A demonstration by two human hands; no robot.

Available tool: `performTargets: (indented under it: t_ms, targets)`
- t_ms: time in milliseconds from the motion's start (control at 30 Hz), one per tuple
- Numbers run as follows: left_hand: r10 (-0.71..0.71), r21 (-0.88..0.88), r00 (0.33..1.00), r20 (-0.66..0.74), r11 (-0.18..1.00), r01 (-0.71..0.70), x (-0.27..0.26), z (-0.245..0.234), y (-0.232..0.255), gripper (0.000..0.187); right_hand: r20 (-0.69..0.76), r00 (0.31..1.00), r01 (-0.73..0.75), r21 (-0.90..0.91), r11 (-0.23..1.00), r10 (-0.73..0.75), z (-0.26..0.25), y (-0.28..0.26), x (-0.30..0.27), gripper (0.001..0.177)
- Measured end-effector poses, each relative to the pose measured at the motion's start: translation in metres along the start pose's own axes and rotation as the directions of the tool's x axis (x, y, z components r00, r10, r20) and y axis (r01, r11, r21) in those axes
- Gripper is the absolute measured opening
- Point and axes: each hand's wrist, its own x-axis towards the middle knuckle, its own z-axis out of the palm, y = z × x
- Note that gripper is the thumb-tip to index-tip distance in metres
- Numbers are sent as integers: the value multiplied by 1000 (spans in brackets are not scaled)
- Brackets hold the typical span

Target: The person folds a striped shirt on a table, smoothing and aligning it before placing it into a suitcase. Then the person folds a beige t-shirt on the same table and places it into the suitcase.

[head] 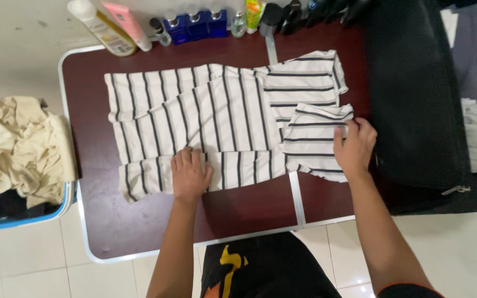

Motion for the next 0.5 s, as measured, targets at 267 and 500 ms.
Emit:
performTargets:
  t_ms: [267,500]
  targets:
    - [171,-294,983,-62,938,-181,109,34,93,18,105,985,144,-63,988,-137,8,-38,122,39]
    - [376,-247,905,197,913,-325,164,57,159,38,343,928,-67,-221,973,142,23,-54,156,34]
